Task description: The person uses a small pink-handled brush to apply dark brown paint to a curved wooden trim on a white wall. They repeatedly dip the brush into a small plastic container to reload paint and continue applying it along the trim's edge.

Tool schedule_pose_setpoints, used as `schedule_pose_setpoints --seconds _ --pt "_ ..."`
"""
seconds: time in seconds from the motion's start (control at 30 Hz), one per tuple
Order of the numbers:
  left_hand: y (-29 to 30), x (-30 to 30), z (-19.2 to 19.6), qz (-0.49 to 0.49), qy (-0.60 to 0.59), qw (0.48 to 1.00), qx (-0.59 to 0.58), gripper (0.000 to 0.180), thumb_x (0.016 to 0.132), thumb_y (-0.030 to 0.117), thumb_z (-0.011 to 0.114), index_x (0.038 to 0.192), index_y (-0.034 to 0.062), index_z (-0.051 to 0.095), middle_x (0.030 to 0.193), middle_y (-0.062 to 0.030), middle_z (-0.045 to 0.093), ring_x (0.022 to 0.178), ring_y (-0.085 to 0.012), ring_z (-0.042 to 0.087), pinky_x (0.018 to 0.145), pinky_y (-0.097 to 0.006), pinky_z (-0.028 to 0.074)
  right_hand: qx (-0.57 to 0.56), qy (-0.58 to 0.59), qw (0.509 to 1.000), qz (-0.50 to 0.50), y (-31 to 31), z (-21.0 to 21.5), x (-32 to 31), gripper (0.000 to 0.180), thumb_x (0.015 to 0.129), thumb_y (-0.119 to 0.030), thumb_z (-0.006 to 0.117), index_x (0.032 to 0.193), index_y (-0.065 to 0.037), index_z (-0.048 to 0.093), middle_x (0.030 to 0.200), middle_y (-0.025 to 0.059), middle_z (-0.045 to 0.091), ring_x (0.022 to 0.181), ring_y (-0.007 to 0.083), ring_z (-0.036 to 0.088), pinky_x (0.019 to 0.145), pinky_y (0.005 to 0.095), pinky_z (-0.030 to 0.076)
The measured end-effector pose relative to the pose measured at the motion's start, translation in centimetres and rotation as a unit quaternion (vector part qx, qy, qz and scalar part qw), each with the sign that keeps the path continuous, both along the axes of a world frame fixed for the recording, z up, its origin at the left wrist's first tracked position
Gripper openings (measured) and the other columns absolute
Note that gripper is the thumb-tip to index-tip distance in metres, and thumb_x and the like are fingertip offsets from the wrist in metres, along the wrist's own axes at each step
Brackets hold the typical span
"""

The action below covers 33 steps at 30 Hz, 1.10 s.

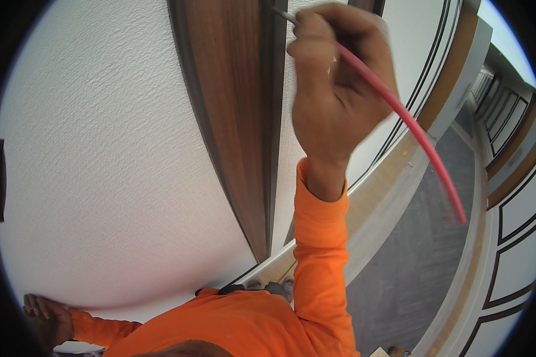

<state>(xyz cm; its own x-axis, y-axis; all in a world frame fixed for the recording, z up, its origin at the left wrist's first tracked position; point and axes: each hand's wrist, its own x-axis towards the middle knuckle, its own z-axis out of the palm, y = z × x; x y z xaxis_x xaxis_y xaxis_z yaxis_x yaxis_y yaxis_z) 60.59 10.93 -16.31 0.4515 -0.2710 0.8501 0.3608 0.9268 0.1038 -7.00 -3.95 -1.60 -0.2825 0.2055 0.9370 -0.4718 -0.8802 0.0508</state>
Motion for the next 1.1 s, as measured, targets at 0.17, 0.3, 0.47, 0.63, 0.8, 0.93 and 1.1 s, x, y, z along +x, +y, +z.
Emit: schedule_pose_setpoints --seconds 0.17,0.3,0.47,0.63,0.8,0.93,1.1 --pt "-1.3 -7.2 3.7 -0.098 -0.034 0.995 -0.008 0.07 0.074 0.042 0.069 0.119 -0.0029 0.04 0.109 -0.0173 0.04 0.097 -0.0269 0.044 0.07 -0.034 0.042 -0.012 0.012 0.99 0.137 2.7 -3.0 -3.0 0.021 0.103 -0.012 0.047 0.101 0.005 0.058 0.08 0.0139 0.063 0.058 0.015 0.061 0.049 0.0248 0.051" --pt "-1.3 -12.7 7.1 -0.056 -0.006 0.998 0.03 0.069 0.072 0.036 0.071 0.118 -0.0038 0.038 0.105 -0.0158 0.04 0.097 -0.026 0.044 0.067 -0.032 0.042 -0.011 -0.046 0.977 0.207 3.0 -4.7 -4.5 0.014 0.101 -0.009 0.05 0.105 0.002 0.057 0.086 0.0141 0.062 0.064 0.0151 0.061 0.05 0.0251 0.051" --pt "-1.7 -20.2 9.3 -0.096 -0.024 0.994 0.04 0.064 0.076 0.022 0.072 0.125 -0.005 0.041 0.108 -0.0145 0.043 0.1 -0.0253 0.044 0.071 -0.032 0.043 0.113 -0.141 0.97 0.163 3.8 -5.4 -6.4 0.01 0.095 -0.001 0.057 0.105 0.002 0.057 0.091 0.0125 0.06 0.069 0.0153 0.061 0.059 0.0274 0.053" --pt "-2.6 -28.8 13.2 -0.147 -0.005 0.985 0.092 0.069 0.086 0.028 0.072 0.135 -0.0055 0.037 0.12 -0.0174 0.045 0.105 -0.0264 0.046 0.075 -0.033 0.048 0.244 -0.231 0.909 0.246 5.0 -3.2 -10.5 0.008 0.097 -0.007 0.058 0.099 0.001 0.058 0.089 0.0114 0.06 0.07 0.016 0.058 0.062 0.0296 0.048" --pt "-3.2 -38.3 10.9 -0.165 0.034 0.966 0.196 0.073 0.091 0.04 0.068 0.14 -0.0014 0.034 0.119 -0.0161 0.049 0.1 -0.0265 0.052 0.068 -0.033 0.054 0.321 -0.267 0.859 0.295 5.9 -4.7 -14.5 0.008 0.098 -0.005 0.055 0.099 0.001 0.058 0.09 0.0109 0.06 0.074 0.0172 0.059 0.066 0.0306 0.048" --pt "-1.9 -45.8 8.0 -0.265 0.101 0.92 0.269 0.075 0.09 0.05 0.063 0.142 0.0038 0.034 0.12 -0.0159 0.051 0.101 -0.0281 0.055 0.065 -0.033 0.055 0.357 -0.245 0.842 0.323 5.6 -4.3 -13.6 0.01 0.098 -0.006 0.055 0.101 0.002 0.059 0.086 0.0117 0.063 0.072 0.0168 0.06 0.067 0.0299 0.049" --pt "0.2 -53.0 2.8 -0.337 0.229 0.836 0.367 0.058 0.098 0.052 0.048 0.139 0.0117 0.043 0.122 -0.0155 0.057 0.099 -0.0298 0.059 0.067 -0.036 0.055 0.453 -0.125 0.807 0.358 5.8 -5.3 -14.8 0.011 0.099 -0.007 0.054 0.104 0.002 0.059 0.094 0.0105 0.061 0.073 0.0171 0.059 0.069 0.03 0.05"
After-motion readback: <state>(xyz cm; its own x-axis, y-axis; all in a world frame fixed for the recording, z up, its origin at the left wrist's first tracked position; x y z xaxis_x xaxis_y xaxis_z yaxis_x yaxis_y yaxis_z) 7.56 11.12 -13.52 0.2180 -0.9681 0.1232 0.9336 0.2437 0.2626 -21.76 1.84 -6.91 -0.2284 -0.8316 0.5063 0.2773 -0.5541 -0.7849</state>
